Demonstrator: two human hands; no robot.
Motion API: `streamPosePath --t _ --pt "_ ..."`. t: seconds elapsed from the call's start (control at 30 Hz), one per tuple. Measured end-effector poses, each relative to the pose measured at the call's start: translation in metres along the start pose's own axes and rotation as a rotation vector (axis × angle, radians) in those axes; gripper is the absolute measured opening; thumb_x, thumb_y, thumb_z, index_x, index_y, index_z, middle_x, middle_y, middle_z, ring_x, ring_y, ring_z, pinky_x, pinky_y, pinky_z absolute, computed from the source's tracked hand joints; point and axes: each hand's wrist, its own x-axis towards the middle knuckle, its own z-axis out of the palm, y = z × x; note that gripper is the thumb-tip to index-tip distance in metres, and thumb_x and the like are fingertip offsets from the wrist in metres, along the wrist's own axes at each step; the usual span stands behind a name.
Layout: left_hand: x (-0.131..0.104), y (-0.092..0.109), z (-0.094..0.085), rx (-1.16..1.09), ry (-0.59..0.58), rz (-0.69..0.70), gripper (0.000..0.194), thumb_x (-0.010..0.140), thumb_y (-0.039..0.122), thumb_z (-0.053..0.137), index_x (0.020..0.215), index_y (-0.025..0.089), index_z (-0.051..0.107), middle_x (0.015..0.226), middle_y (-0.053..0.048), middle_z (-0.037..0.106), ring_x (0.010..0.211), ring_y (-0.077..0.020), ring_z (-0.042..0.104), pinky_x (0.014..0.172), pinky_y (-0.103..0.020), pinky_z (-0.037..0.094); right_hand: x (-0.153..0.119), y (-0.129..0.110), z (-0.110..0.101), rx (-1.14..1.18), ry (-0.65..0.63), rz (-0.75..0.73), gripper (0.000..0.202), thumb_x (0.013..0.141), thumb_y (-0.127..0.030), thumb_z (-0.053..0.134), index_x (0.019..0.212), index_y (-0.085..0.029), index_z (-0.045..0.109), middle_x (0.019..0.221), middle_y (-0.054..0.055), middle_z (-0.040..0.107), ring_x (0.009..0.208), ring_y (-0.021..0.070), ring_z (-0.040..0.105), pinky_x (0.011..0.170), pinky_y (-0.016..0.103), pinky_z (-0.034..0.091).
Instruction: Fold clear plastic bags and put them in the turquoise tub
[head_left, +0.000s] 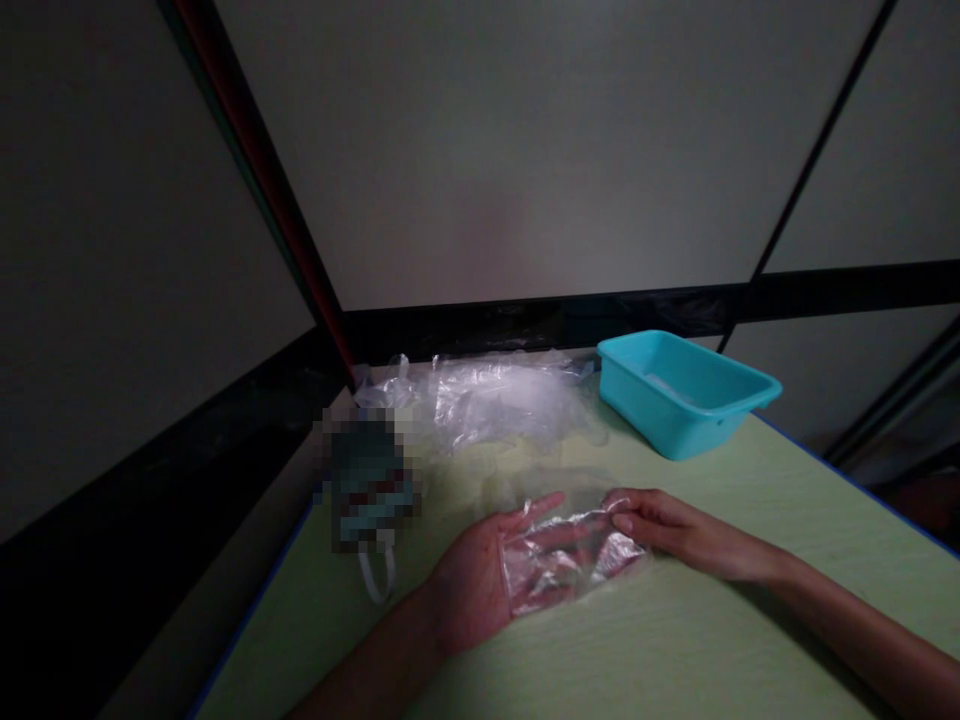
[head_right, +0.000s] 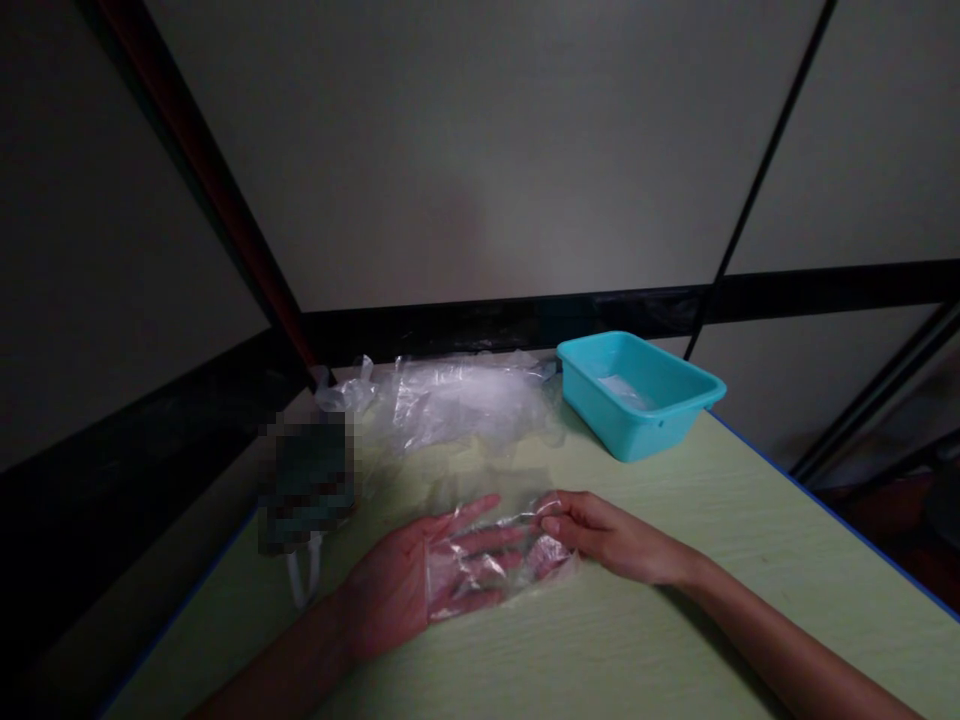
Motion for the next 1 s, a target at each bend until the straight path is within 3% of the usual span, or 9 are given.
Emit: streamPosePath --t 0.23,0.5,0.8,1.0 --pt "0.003 -0.001 -0.003 -0.015 -0.043 0.026 0.051 0.079 0.026 0.046 0.128 0.016 0.037 0.118 -0.015 0.055 0.102 -0.0275 0.054 0.076 -0.039 0.04 -0.001 0.0 0.001 0.322 -0.09 0.016 0.026 0.08 -0.03 0.057 0.1 -0.016 0.046 0.084 0.002 0.055 0.076 0.0136 0.055 0.07 0.029 0.042" --pt "0.002 0.001 -0.001 -0.011 -0.035 0.041 0.056 0.079 0.029 0.047 0.132 0.017 0.03 0.115 -0.014 0.056 0.101 -0.0274 0.054 0.071 -0.037 0.044 -0.002 0.005 -0.003 0.373 -0.16 -0.014 0.049 0.074 -0.013 0.063 0.113 -0.018 0.034 0.084 0.001 0.056 0.079 0.0122 0.056 0.066 0.024 0.041" --pt "0.002 0.0 -0.004 -0.018 -0.07 0.046 0.053 0.079 0.026 0.047 0.129 0.015 0.035 0.113 -0.015 0.057 0.103 -0.0287 0.053 0.078 -0.04 0.04 -0.002 0.006 -0.004 0.382 -0.159 -0.004 0.051 0.076 -0.014 0.061 0.117 -0.017 0.03 0.091 0.006 0.059 0.076 0.0119 0.057 0.066 0.027 0.041" --pt "0.002 0.005 -0.01 0.039 -0.043 0.169 0.05 0.075 0.018 0.05 0.124 0.012 0.041 0.114 -0.015 0.056 0.104 -0.0268 0.052 0.088 -0.04 0.034 -0.002 0.011 -0.006 0.397 -0.18 -0.003 0.047 0.077 -0.019 0.061 0.115 -0.017 0.033 0.087 0.004 0.058 0.076 0.0132 0.057 0.064 0.027 0.042"
